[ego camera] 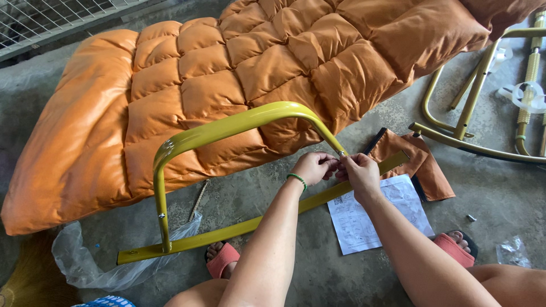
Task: The person attaches a yellow metal frame to an orange cushioned seat using bolts and nuts. They tighten fasteners at multiple points, flip the seat to access the underside, and reattach frame sections to complete the assembly.
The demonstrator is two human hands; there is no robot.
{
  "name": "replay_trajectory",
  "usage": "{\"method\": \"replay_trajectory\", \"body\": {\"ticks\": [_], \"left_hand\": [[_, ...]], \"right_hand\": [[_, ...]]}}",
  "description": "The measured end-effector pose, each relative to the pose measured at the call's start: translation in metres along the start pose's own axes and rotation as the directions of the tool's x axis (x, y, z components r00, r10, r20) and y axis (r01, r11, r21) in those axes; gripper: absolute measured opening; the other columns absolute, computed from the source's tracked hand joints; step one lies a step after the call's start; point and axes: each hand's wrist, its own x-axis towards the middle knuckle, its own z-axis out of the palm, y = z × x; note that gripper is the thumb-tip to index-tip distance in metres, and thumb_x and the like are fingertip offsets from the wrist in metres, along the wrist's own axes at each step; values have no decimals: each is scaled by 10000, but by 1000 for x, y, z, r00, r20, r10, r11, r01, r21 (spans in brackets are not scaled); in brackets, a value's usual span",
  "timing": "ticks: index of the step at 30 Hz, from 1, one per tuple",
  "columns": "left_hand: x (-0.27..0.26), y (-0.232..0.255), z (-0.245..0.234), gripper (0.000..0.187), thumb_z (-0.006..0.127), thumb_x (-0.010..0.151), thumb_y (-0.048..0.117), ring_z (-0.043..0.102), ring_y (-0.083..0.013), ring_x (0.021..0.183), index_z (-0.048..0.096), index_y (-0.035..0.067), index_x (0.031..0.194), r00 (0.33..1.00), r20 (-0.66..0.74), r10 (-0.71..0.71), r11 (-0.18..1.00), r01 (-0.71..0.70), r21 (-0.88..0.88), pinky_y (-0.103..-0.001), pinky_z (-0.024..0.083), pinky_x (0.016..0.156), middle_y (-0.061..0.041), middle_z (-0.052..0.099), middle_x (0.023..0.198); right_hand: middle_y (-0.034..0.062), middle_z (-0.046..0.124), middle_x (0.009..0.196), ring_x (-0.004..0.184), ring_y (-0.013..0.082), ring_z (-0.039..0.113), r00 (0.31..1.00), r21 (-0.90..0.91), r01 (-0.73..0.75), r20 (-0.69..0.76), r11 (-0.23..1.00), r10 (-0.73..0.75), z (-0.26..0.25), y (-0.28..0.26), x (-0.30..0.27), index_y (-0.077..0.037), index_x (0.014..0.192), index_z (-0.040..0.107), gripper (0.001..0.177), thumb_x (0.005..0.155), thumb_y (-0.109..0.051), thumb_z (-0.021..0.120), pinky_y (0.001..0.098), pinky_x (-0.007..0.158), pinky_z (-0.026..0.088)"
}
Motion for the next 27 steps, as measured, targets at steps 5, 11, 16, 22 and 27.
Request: {"method": "replay_trajectory", "body": {"ticks": [5,11,16,22,27], "left_hand": [[-3,-1,8,193,649,979,151,675,-103,632,773,55,1091,999,-42,25,998,-22,52,-284,565,612,-43,777,834],[4,-15,12,191,634,998,155,697,-98,674,764,62,1103,1000,2,21,998,-21,-51,-278,584,656,-34,783,854],[-3,-12,15,193,671,966,200,724,-111,707,780,88,1079,987,-139,78,985,-55,162,-295,579,687,-43,781,842],[-5,0,10,200,670,952,209,708,-126,675,789,96,1066,988,-84,131,979,-115,170,-304,572,666,-57,770,785],[4,-4,8,187,681,947,175,676,-113,648,789,78,1065,995,-62,83,985,-72,159,-297,558,637,-53,764,784]], "right_hand": [[77,709,762,592,132,667,997,-212,56,-35,976,-65,2,-17,-11,15,921,649,258,965,-232,711,274,530,542],[95,713,740,592,143,671,995,-429,49,-61,902,-83,4,-27,-16,21,928,664,256,960,-225,725,290,532,530],[63,716,770,603,117,676,988,-274,140,-18,951,-150,2,-5,-9,11,935,651,236,955,-213,722,264,542,542],[46,681,777,614,85,629,967,-80,244,-59,966,-249,-1,17,-6,0,944,625,204,996,-184,695,243,540,517],[52,684,727,592,101,640,970,-216,229,-31,949,-241,-1,3,-7,-13,904,626,212,974,-198,703,258,524,510]]}}
